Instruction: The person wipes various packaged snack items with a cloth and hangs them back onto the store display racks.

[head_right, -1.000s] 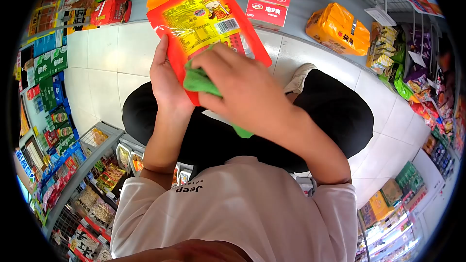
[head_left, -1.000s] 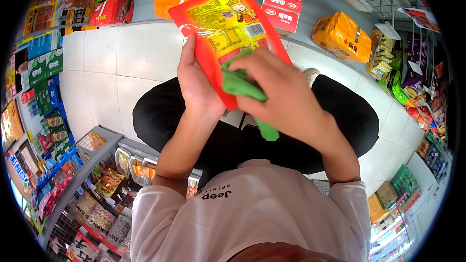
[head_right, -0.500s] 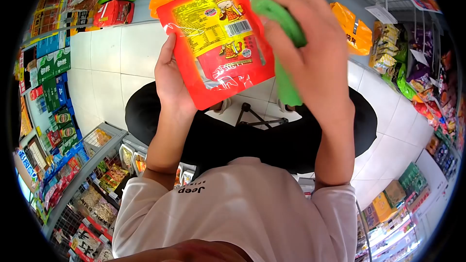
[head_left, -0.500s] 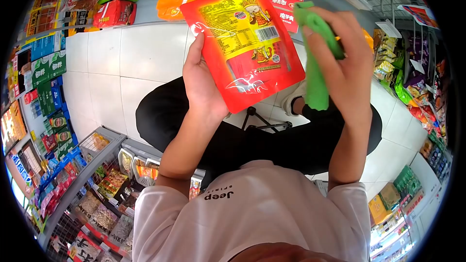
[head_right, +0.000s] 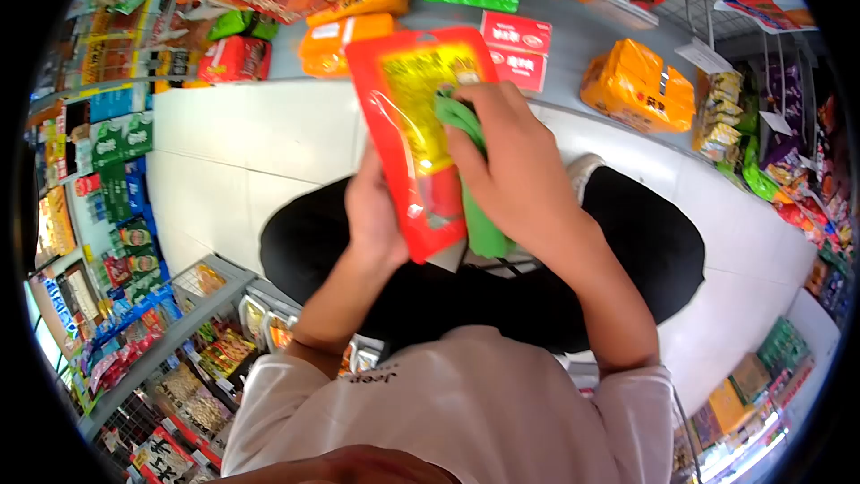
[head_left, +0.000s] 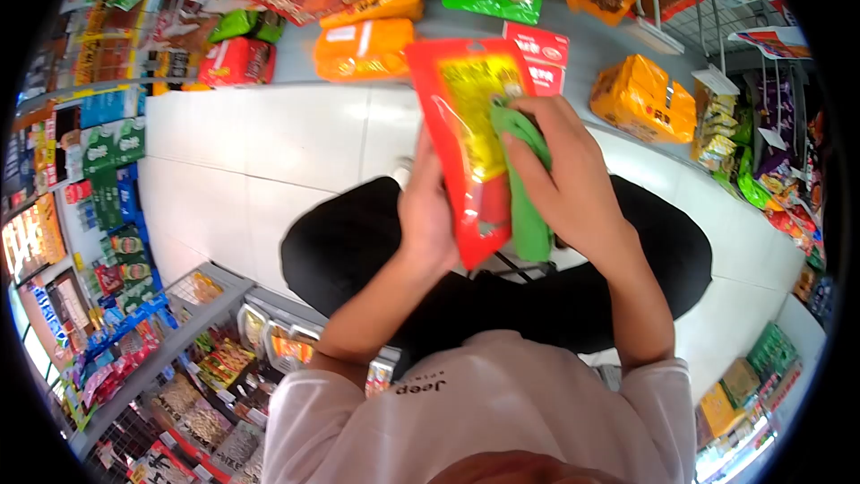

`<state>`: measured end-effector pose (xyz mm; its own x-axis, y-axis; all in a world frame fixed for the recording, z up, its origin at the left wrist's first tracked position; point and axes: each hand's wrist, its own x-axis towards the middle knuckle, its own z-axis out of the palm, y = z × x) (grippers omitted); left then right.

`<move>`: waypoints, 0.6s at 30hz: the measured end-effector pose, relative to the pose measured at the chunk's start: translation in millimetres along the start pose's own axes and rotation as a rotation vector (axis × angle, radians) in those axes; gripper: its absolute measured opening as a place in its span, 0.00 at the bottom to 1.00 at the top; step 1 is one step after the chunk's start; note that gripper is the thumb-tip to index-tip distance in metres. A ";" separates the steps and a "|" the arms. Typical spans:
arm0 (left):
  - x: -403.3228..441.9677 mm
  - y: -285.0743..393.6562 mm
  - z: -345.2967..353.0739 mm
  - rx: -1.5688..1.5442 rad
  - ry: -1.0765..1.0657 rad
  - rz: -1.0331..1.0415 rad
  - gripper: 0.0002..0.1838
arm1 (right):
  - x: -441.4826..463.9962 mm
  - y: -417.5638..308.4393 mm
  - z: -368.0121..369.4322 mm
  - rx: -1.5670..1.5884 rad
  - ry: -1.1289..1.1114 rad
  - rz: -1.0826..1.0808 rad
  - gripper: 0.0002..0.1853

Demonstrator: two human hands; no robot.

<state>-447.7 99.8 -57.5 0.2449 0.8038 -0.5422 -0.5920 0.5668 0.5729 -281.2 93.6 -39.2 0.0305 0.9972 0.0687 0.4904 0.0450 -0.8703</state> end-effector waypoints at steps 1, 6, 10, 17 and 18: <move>0.3 -1.3 0.0 0.051 -0.003 0.044 0.26 | 2.9 4.0 1.2 0.025 0.016 -0.004 0.15; 5.9 4.9 -7.5 0.128 -0.193 0.039 0.32 | 7.7 7.8 2.2 0.341 0.035 0.147 0.14; 12.7 1.0 -15.2 0.362 -0.167 0.155 0.32 | 6.4 -2.0 0.6 0.723 0.006 0.342 0.13; 29.0 1.8 -36.9 0.253 -0.131 -0.076 0.25 | 5.6 -16.7 -10.6 1.033 0.017 0.535 0.13; 39.0 -0.8 -40.0 0.547 -0.207 0.083 0.26 | 4.3 -11.0 -8.3 0.976 0.024 0.481 0.13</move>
<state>-468.4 123.5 -103.7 0.3921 0.8368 -0.3821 -0.1467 0.4669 0.8720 -279.2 96.8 -25.3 0.0564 0.9221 -0.3829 -0.4805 -0.3111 -0.8199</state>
